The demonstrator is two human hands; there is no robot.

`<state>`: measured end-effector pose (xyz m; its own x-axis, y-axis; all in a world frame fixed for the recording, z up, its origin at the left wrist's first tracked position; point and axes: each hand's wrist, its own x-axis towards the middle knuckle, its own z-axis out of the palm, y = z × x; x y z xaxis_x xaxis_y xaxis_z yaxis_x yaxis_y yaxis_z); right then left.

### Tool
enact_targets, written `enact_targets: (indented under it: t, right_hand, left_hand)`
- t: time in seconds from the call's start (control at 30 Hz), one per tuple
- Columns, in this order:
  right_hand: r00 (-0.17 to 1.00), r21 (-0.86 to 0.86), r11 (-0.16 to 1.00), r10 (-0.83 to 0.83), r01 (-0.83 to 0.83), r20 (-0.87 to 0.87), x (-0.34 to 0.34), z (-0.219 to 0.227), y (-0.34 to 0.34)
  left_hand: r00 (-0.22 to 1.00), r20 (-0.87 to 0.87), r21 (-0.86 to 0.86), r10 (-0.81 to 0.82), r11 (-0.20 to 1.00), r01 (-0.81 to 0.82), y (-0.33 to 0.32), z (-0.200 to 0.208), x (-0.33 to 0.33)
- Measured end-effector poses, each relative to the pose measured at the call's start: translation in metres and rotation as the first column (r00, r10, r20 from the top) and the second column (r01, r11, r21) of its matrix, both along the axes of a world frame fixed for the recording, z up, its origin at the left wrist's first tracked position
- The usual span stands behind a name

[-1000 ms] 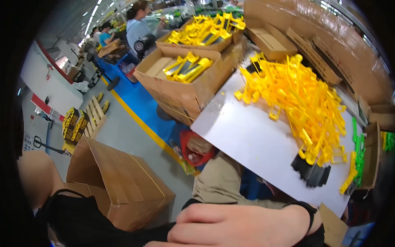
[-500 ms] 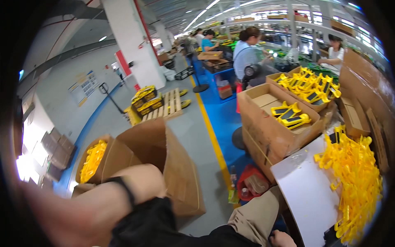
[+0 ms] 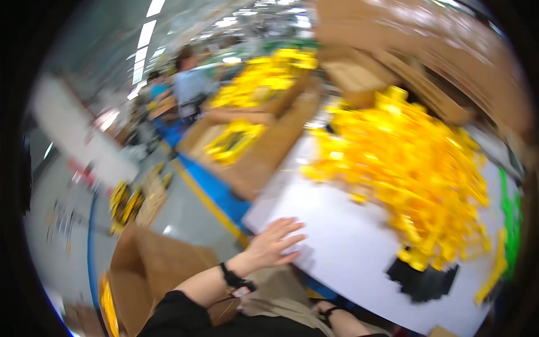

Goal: The recorder is assembling yellow handheld flashlights by inserting internal components into the plastic casing.

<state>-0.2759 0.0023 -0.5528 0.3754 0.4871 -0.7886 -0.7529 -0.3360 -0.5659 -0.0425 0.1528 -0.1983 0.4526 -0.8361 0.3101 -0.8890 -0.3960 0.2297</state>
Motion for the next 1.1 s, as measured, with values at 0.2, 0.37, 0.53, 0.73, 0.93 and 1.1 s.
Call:
enact_targets:
  t: [0.2, 0.37, 0.53, 0.73, 0.93, 1.1]
  right_hand:
    - [0.933, 0.115, 0.927, 0.361, -0.356, -0.018, 0.029, 0.059, 0.015]
    - [0.988, 0.053, 0.986, 0.157, -0.157, 0.004, 0.031, 0.051, -0.017]
    - [0.989, -0.099, 0.993, -0.050, 0.065, 0.140, 0.017, 0.010, -0.039]
    - [0.936, -0.353, 0.925, 0.241, -0.142, 0.255, 0.036, 0.051, -0.046]
    - [0.897, -0.524, 0.848, 0.291, -0.080, 0.333, 0.035, 0.224, -0.029]
    - [0.834, -0.298, 0.952, 0.107, 0.071, 0.541, 0.014, 0.386, -0.057]
  left_hand:
    - [0.957, -0.240, 0.275, -0.162, 0.934, 0.227, -0.040, -0.049, 0.011]
    - [0.961, -0.250, 0.281, -0.115, 0.941, 0.185, -0.042, -0.061, 0.013]
    - [0.965, -0.207, 0.185, -0.161, 0.962, 0.201, -0.047, -0.073, 0.015]
    - [0.978, -0.114, 0.087, -0.174, 0.979, 0.184, -0.051, -0.066, 0.015]
    - [0.987, -0.035, -0.023, -0.155, 0.988, 0.154, -0.037, -0.071, 0.007]
    - [0.989, -0.047, -0.068, -0.142, 0.988, 0.139, -0.025, -0.071, 0.005]
